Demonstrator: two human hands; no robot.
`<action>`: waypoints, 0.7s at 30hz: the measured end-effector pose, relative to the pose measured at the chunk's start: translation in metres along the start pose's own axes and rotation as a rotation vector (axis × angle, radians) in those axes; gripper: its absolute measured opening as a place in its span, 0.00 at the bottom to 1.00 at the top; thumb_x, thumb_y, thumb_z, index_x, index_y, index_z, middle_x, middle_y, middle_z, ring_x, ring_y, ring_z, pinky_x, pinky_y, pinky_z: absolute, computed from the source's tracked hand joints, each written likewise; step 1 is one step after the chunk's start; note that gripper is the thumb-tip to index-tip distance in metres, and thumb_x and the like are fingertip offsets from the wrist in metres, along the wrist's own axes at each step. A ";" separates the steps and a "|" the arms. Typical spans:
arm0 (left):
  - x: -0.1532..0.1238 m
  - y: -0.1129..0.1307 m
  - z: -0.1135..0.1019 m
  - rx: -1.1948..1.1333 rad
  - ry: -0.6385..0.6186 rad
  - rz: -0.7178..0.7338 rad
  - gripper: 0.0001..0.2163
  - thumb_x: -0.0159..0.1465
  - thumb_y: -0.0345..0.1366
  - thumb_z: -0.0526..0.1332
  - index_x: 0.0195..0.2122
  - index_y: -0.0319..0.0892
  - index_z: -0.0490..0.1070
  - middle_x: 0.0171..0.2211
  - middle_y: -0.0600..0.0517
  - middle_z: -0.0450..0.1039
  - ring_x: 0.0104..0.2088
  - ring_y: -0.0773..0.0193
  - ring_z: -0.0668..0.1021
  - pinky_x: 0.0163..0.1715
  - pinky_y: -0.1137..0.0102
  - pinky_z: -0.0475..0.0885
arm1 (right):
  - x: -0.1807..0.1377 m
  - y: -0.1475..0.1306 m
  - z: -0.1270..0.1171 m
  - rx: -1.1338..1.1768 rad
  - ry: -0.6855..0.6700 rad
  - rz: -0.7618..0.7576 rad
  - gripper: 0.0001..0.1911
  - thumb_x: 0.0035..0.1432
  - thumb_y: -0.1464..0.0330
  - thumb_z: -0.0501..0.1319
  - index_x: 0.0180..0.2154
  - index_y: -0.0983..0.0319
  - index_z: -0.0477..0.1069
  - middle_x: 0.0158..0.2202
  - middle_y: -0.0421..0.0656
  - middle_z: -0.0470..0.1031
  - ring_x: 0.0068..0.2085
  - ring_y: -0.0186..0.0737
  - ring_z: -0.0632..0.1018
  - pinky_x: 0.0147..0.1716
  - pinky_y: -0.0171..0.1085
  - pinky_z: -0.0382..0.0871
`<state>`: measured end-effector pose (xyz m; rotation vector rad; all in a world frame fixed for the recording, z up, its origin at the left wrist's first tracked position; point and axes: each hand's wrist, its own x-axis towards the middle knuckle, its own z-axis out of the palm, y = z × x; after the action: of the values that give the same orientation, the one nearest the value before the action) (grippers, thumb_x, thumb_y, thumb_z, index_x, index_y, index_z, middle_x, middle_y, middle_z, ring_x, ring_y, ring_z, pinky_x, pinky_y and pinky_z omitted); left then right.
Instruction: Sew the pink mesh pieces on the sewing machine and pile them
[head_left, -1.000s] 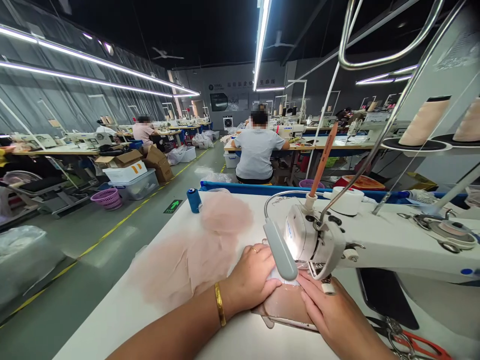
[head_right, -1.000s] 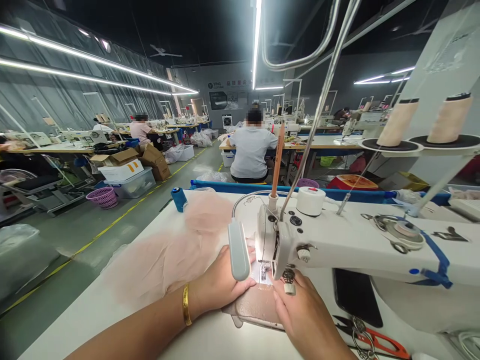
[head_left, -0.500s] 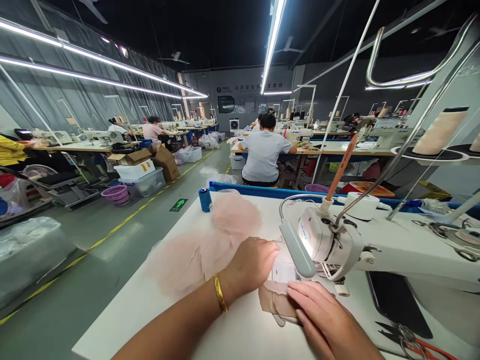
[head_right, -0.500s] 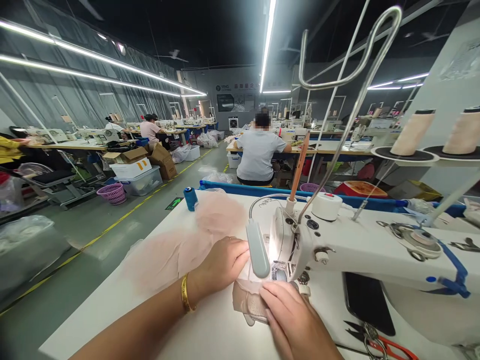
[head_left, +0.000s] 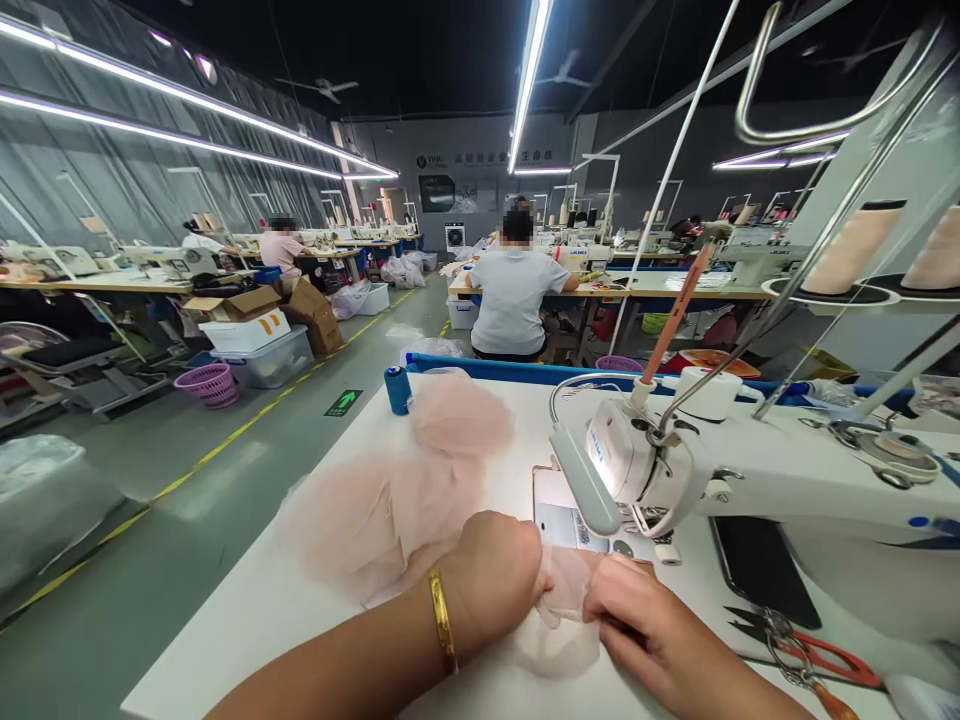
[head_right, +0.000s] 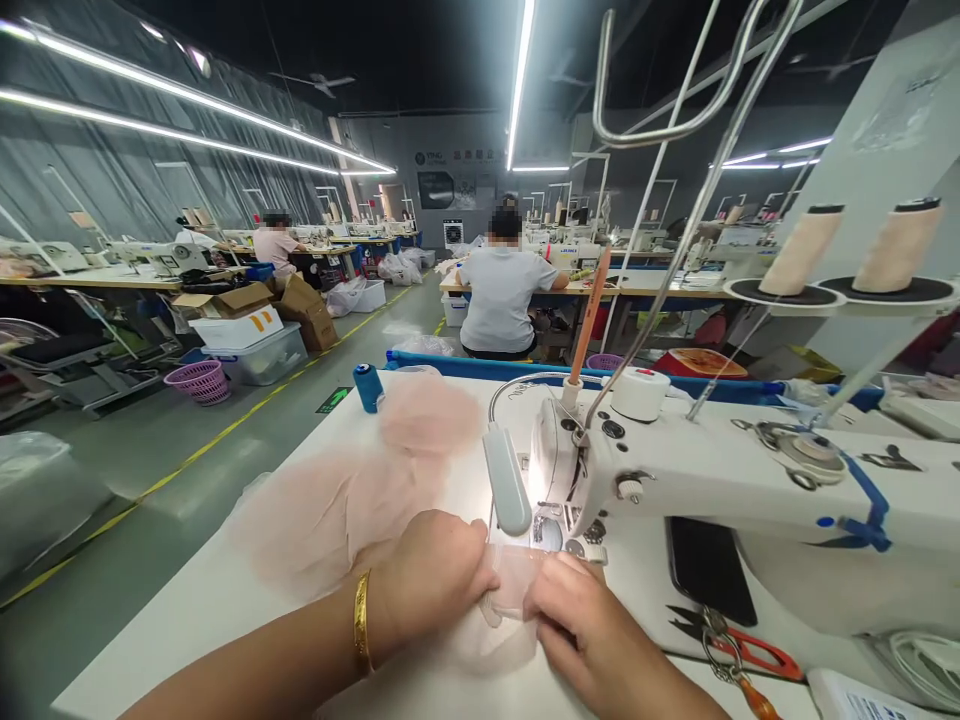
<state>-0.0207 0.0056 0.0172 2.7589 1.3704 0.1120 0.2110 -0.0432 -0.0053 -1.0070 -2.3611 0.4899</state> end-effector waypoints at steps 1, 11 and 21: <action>0.003 0.003 -0.001 0.000 0.016 0.008 0.15 0.68 0.47 0.67 0.33 0.40 0.73 0.30 0.46 0.74 0.33 0.52 0.78 0.34 0.63 0.72 | -0.001 0.002 -0.002 0.021 -0.004 0.015 0.11 0.71 0.73 0.54 0.36 0.56 0.70 0.37 0.41 0.78 0.40 0.42 0.79 0.40 0.38 0.76; 0.029 0.003 0.007 -0.701 -0.022 0.046 0.11 0.51 0.23 0.61 0.25 0.43 0.58 0.27 0.57 0.65 0.31 0.64 0.68 0.36 0.67 0.64 | -0.004 0.006 0.013 0.126 0.196 0.187 0.19 0.76 0.61 0.54 0.29 0.57 0.65 0.29 0.38 0.71 0.32 0.39 0.75 0.33 0.36 0.70; 0.029 0.009 0.011 -1.004 -0.092 -0.100 0.04 0.60 0.32 0.64 0.36 0.41 0.72 0.33 0.54 0.74 0.34 0.63 0.75 0.33 0.72 0.72 | -0.013 0.014 0.026 0.309 0.317 0.522 0.13 0.68 0.56 0.60 0.46 0.57 0.73 0.33 0.38 0.77 0.27 0.37 0.74 0.27 0.35 0.70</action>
<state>0.0047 0.0234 0.0079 1.8282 1.0081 0.4991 0.2104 -0.0469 -0.0375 -1.4280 -1.6719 0.7909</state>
